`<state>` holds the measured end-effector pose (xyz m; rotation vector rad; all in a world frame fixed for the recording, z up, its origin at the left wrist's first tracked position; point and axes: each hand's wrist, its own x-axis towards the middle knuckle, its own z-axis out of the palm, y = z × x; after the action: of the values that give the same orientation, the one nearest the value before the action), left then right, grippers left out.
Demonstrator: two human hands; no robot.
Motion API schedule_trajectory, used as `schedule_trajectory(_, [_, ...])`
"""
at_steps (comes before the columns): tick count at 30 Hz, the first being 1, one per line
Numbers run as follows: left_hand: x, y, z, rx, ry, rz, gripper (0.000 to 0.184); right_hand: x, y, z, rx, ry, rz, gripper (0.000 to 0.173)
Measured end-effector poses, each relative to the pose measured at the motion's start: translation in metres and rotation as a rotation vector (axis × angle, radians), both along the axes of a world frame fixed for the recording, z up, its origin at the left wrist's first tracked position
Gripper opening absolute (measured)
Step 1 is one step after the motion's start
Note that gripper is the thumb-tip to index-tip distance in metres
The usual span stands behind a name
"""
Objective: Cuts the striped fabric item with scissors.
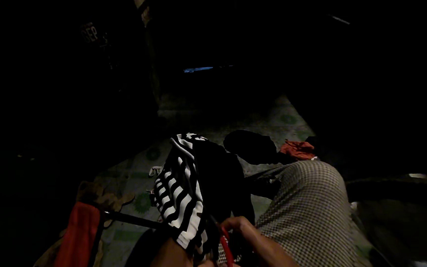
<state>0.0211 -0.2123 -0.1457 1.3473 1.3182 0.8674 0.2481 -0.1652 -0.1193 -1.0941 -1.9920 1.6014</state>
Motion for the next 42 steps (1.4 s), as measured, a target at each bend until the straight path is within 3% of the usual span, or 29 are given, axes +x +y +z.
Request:
schedule_trajectory(6, [0.002, 0.002, 0.002, 0.037, -0.058, -0.018, 0.047, 0.001, -0.003, 0.0, 0.039, -0.043, -0.019, 0.048])
schedule_trajectory(12, [0.024, 0.004, 0.05, -0.089, -0.055, 0.074, 0.031, 0.003, -0.004, 0.001, 0.073, -0.075, -0.027, 0.048])
schedule_trajectory(16, [0.015, 0.001, 0.027, 0.038, -0.087, 0.032, 0.029, 0.002, -0.005, 0.004, 0.104, -0.077, -0.026, 0.048])
schedule_trajectory(19, [0.001, 0.001, 0.0, 0.099, -0.169, -0.028, 0.039, 0.0, -0.007, 0.005, 0.102, -0.076, -0.026, 0.048])
schedule_trajectory(24, [0.0, -0.001, -0.001, 0.096, -0.156, -0.011, 0.04, -0.001, -0.009, 0.005, 0.084, -0.085, -0.038, 0.048])
schedule_trajectory(28, [0.004, 0.0, 0.017, -0.048, -0.131, 0.033, 0.038, -0.004, -0.01, 0.005, 0.086, -0.068, -0.061, 0.048])
schedule_trajectory(32, [-0.001, -0.001, 0.0, 0.061, -0.122, -0.011, 0.044, -0.006, -0.013, 0.007, 0.058, -0.05, -0.087, 0.045])
schedule_trajectory(37, [0.006, -0.001, 0.012, 0.02, -0.1, 0.024, 0.038, -0.005, -0.012, 0.0, 0.087, 0.015, -0.079, 0.036])
schedule_trajectory(42, [-0.001, -0.001, -0.005, 0.087, -0.074, -0.05, 0.042, -0.004, -0.011, -0.002, 0.066, -0.006, -0.063, 0.041])
